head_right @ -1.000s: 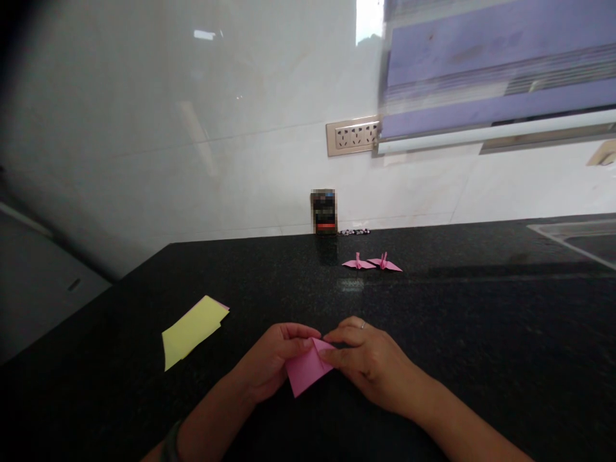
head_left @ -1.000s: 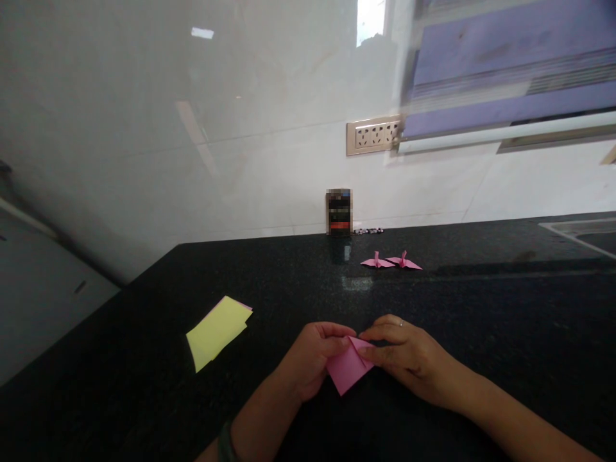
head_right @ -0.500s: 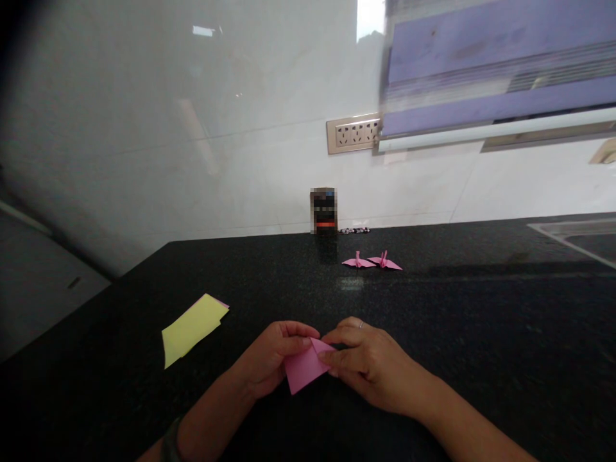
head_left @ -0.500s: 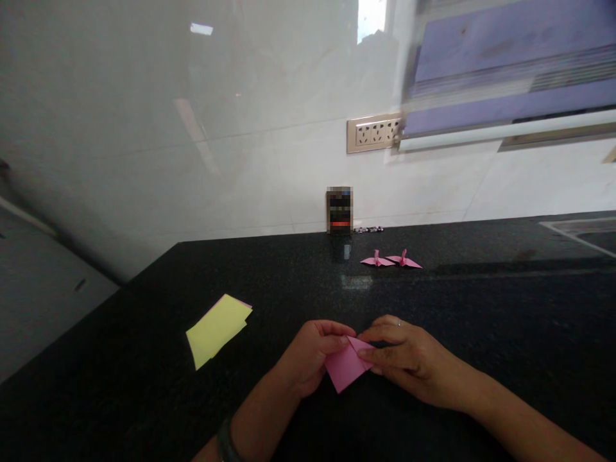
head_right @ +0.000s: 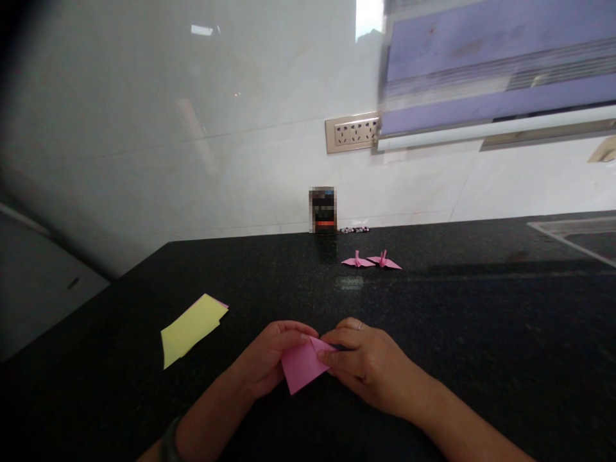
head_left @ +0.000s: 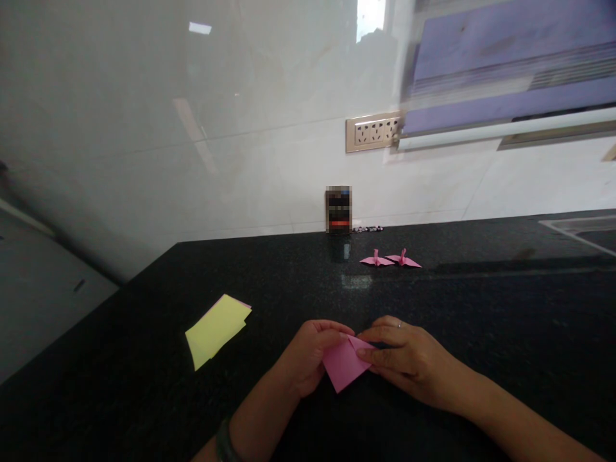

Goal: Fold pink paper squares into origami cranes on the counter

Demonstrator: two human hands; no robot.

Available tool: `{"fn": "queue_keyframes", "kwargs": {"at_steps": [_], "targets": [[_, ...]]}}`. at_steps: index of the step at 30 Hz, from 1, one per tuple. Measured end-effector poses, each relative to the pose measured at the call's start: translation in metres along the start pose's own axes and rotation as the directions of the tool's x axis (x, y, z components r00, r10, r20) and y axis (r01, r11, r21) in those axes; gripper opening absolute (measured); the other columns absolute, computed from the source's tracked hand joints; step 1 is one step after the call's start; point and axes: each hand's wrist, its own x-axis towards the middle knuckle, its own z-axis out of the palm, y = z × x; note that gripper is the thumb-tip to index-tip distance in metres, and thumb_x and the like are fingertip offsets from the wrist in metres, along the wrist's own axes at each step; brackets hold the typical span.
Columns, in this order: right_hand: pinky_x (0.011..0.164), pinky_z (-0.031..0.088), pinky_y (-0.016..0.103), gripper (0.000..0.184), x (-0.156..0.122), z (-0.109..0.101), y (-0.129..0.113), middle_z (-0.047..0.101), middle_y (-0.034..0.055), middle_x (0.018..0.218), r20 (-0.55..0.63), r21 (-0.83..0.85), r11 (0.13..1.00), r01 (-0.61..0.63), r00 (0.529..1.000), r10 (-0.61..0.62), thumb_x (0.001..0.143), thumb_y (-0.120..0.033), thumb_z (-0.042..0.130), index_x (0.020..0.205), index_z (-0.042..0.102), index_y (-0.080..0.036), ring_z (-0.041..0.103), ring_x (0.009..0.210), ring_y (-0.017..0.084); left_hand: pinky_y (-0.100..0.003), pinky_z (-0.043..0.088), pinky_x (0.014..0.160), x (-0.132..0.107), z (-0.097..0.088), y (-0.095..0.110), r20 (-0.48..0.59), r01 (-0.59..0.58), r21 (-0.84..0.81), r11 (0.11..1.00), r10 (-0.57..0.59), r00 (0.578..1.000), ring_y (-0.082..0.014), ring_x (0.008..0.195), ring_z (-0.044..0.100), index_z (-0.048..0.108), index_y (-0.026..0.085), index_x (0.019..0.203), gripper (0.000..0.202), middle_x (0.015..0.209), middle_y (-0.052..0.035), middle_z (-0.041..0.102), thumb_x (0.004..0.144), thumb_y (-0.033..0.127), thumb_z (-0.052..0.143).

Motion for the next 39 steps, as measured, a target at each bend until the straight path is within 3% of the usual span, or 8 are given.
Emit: {"fn": "queue_keyframes", "kwargs": {"at_steps": [10, 13, 15, 17, 19, 22, 35, 39], "targets": [[0.069, 0.046, 0.030, 0.021, 0.000, 0.001, -0.003, 0.060, 0.0068, 0.094, -0.085, 0.059, 0.998, 0.022, 0.996, -0.017, 0.082, -0.021, 0.046, 0.100, 0.058, -0.023, 0.053, 0.086, 0.017, -0.022, 0.035, 0.052, 0.000, 0.003, -0.007, -0.053, -0.079, 0.064, 0.995, 0.083, 0.995, -0.0091, 0.054, 0.050, 0.058, 0.011, 0.076, 0.025, 0.065, -0.0020, 0.059, 0.056, 0.021, 0.069], [0.076, 0.044, 0.034, 0.035, -0.001, 0.006, -0.005, 0.056, 0.0073, 0.103, -0.172, 0.239, 0.967, -0.090, 0.976, 0.133, 0.075, -0.024, 0.055, 0.109, 0.051, -0.024, 0.050, 0.093, 0.019, -0.021, 0.035, 0.051, -0.001, 0.005, -0.007, -0.088, -0.141, 0.086, 0.986, 0.148, 0.985, -0.0087, 0.054, 0.051, 0.057, 0.012, 0.076, 0.023, 0.064, -0.0018, 0.060, 0.058, 0.022, 0.068], [0.070, 0.046, 0.031, 0.048, -0.001, 0.012, -0.007, 0.054, 0.0092, 0.104, -0.250, 0.493, 0.820, -0.291, 0.855, 0.454, 0.074, -0.028, 0.055, 0.119, 0.039, -0.021, 0.051, 0.091, 0.019, -0.020, 0.035, 0.051, -0.001, 0.007, -0.006, -0.131, -0.177, 0.105, 0.979, 0.190, 0.973, -0.0083, 0.053, 0.050, 0.057, 0.012, 0.077, 0.023, 0.064, -0.0018, 0.060, 0.059, 0.023, 0.068], [0.053, 0.046, 0.024, 0.033, 0.001, 0.018, -0.010, 0.057, 0.0053, 0.081, -0.100, 0.725, 0.556, -0.405, 0.738, 0.668, 0.077, -0.035, 0.050, 0.104, 0.047, -0.017, 0.055, 0.069, 0.015, -0.020, 0.035, 0.051, -0.002, 0.008, -0.006, -0.173, -0.214, 0.114, 0.970, 0.231, 0.958, -0.0081, 0.053, 0.050, 0.057, 0.012, 0.077, 0.023, 0.064, -0.0019, 0.060, 0.061, 0.024, 0.067], [0.043, 0.042, 0.020, 0.026, 0.005, 0.023, -0.013, 0.053, 0.0011, 0.064, 0.151, 0.791, 0.335, -0.511, 0.694, 0.704, 0.076, -0.039, 0.050, 0.078, 0.054, -0.014, 0.050, 0.053, 0.010, -0.020, 0.035, 0.050, -0.001, 0.010, -0.006, -0.197, -0.247, 0.107, 0.963, 0.264, 0.944, -0.0079, 0.053, 0.049, 0.057, 0.012, 0.078, 0.022, 0.063, -0.0018, 0.059, 0.062, 0.025, 0.066], [0.041, 0.038, 0.019, 0.028, 0.009, 0.028, -0.018, 0.051, -0.0009, 0.058, 0.239, 0.824, 0.211, -0.526, 0.660, 0.712, 0.074, -0.039, 0.052, 0.065, 0.052, -0.013, 0.045, 0.046, 0.007, -0.020, 0.035, 0.050, -0.001, 0.010, -0.007, -0.195, -0.265, 0.079, 0.961, 0.276, 0.941, -0.0077, 0.052, 0.049, 0.056, 0.012, 0.077, 0.022, 0.062, -0.0014, 0.059, 0.062, 0.024, 0.066], [0.046, 0.039, 0.020, 0.022, 0.006, 0.029, -0.010, 0.052, -0.0020, 0.057, 0.145, 0.869, 0.212, -0.447, 0.640, 0.754, 0.073, -0.035, 0.054, 0.063, 0.051, -0.015, 0.046, 0.050, 0.008, -0.021, 0.033, 0.049, -0.004, 0.014, -0.005, -0.085, -0.232, 0.056, 0.971, 0.237, 0.968, -0.0079, 0.050, 0.044, 0.059, 0.010, 0.074, 0.032, 0.059, -0.0012, 0.054, 0.075, 0.041, 0.048], [0.046, 0.037, 0.020, 0.022, 0.005, 0.029, -0.005, 0.051, -0.0031, 0.055, 0.119, 0.848, 0.272, -0.455, 0.664, 0.738, 0.072, -0.035, 0.055, 0.062, 0.050, -0.015, 0.044, 0.047, 0.008, -0.020, 0.034, 0.050, -0.005, 0.013, -0.004, -0.092, -0.268, 0.191, 0.944, 0.289, 0.953, -0.0080, 0.052, 0.044, 0.058, 0.010, 0.069, 0.025, 0.059, 0.0000, 0.053, 0.064, 0.034, 0.062]]}}
